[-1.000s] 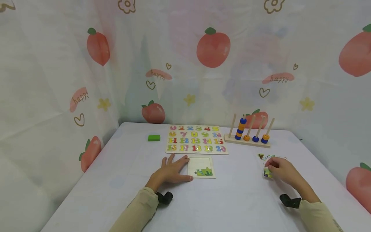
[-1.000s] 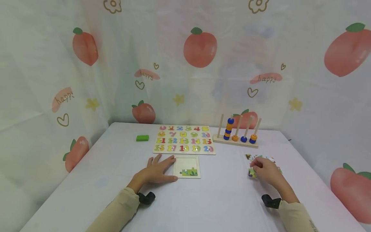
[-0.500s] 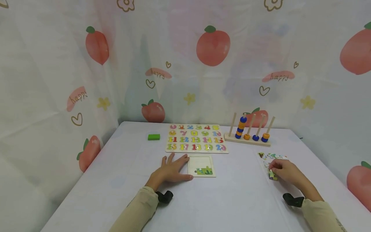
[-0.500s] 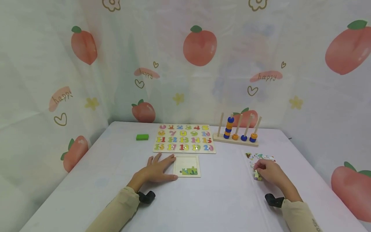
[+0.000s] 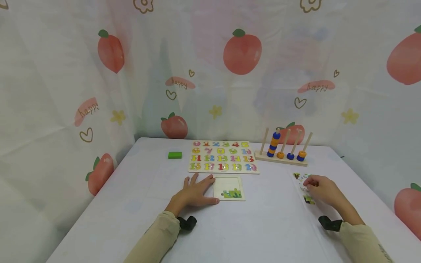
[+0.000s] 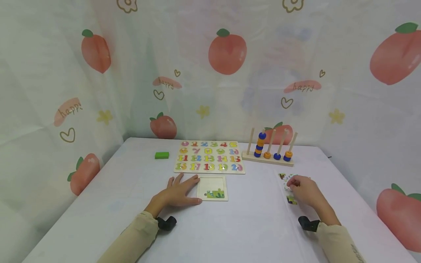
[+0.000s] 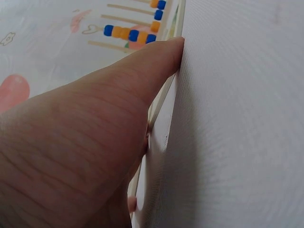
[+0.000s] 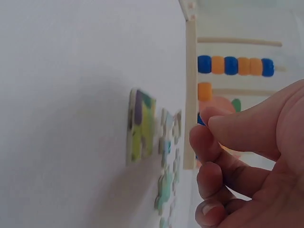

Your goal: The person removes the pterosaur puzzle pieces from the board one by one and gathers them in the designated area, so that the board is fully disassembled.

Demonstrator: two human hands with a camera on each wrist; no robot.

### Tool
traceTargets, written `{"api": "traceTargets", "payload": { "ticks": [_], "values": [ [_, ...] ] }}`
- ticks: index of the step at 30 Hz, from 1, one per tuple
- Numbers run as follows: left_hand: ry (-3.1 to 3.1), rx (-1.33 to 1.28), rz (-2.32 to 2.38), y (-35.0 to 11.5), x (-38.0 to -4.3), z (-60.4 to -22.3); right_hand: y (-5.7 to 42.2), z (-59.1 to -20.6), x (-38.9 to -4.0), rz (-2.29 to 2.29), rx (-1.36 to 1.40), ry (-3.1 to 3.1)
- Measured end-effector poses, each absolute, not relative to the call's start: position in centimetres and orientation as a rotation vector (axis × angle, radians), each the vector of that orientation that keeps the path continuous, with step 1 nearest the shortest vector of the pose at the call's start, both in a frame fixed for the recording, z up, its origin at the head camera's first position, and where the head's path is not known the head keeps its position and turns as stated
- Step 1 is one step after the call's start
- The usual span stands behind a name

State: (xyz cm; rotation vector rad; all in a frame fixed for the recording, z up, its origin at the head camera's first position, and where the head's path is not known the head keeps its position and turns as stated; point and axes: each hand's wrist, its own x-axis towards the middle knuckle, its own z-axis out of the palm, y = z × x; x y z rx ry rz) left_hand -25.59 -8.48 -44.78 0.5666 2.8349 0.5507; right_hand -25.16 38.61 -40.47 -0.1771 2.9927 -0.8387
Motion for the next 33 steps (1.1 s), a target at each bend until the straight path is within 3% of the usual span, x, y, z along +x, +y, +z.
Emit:
{"api": "traceTargets", "payload": {
  "ticks": [14,33],
  "values": [
    [2.827,0.581,0.574,-8.3,-25.5,-44.6,32.6,-39.5,-25.2,-1.152,-0.372,2.849],
    [2.828,0.563,0.565,-8.4,-25.1,-44.0,25.6,-39.3,-25.2,-1.197,-0.497,2.761]
  ]
}}
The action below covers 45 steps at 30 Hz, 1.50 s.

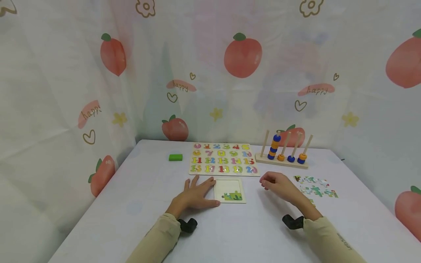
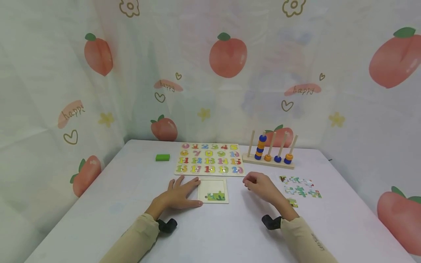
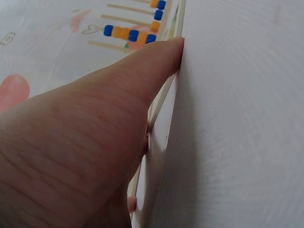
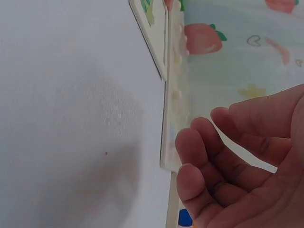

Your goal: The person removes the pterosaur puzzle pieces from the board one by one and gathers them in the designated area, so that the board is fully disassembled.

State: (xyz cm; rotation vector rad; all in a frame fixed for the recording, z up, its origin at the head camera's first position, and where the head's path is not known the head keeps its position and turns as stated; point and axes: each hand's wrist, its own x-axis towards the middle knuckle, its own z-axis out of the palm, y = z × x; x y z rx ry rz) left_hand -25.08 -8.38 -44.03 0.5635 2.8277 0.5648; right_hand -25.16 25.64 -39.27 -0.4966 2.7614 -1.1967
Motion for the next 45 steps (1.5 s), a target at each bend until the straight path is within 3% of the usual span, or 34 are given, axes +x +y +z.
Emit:
{"api": "traceTargets", "payload": {
  "ticks": [45],
  "values": [
    [2.833,0.543,0.552,-8.4,-25.2,-44.2,16.7,-40.6,-26.3,-0.914,-0.842,2.707]
  ]
}}
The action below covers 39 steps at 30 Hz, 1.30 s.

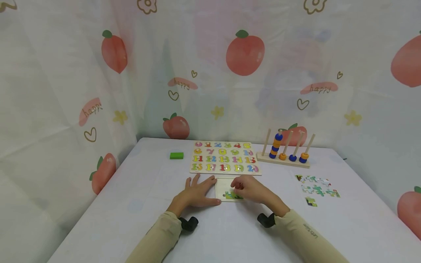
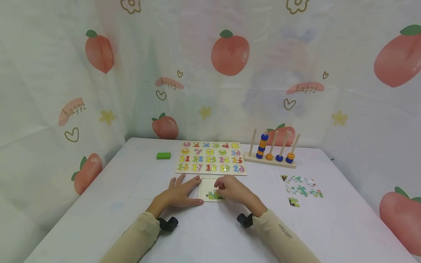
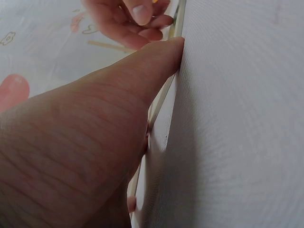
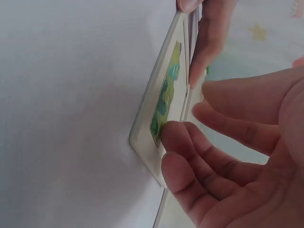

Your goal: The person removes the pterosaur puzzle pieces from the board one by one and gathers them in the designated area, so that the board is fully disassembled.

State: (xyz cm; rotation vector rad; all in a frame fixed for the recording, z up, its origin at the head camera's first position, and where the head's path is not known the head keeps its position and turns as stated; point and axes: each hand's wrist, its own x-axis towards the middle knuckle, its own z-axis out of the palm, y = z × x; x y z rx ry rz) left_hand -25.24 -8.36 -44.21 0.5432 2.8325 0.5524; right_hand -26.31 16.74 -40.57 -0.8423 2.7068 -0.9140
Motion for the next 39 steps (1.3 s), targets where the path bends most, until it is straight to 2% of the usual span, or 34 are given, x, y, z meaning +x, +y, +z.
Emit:
{"api": "traceTargets", "payload": {
  "ticks": [25,39],
  "values": [
    [2.822,0.548,0.577,-8.4,-25.2,-43.8,15.6,-40.6,-25.4,-0.805,-0.801,2.759],
    [2.832,0.557,0.560,-8.4,-25.4,-44.4,16.1,-41.4,-25.6,-0.977,-0.808,2.760]
  ]
}}
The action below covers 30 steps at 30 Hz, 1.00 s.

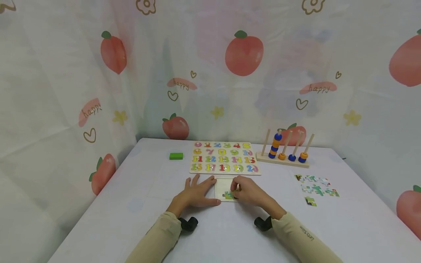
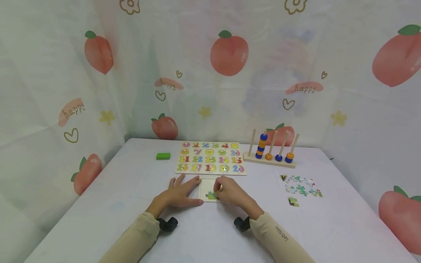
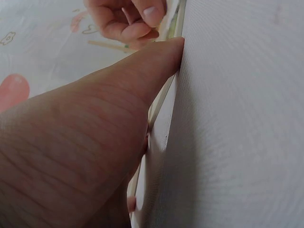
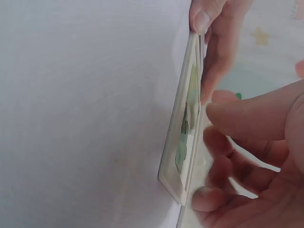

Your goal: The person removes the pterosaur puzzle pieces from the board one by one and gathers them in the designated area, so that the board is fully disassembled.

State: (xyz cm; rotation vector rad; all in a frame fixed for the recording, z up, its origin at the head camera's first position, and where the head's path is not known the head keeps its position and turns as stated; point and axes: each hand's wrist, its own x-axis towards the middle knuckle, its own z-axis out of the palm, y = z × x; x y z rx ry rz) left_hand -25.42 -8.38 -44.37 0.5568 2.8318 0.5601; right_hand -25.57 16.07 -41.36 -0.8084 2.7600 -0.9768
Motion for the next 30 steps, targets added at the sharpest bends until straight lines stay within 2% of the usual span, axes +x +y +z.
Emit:
{"api": "traceTargets", "payload": {
  "ticks": [14,24,30],
  "values": [
    [2.837,0.566,0.573,-8.23,-25.33,-44.08,15.59,-41.53,-25.94,-0.809,-0.773,2.808],
    [2.842,0.570,0.565,-8.35,-25.37,-44.17,15.80,-41.69,-25.98,-0.981,-0.849,2.796],
    [2.828,0.551,0.557,-8.40,-25.26,-44.22,15.96,-41.88,-25.71,-1.084,-0.796,2.745]
  ]
}}
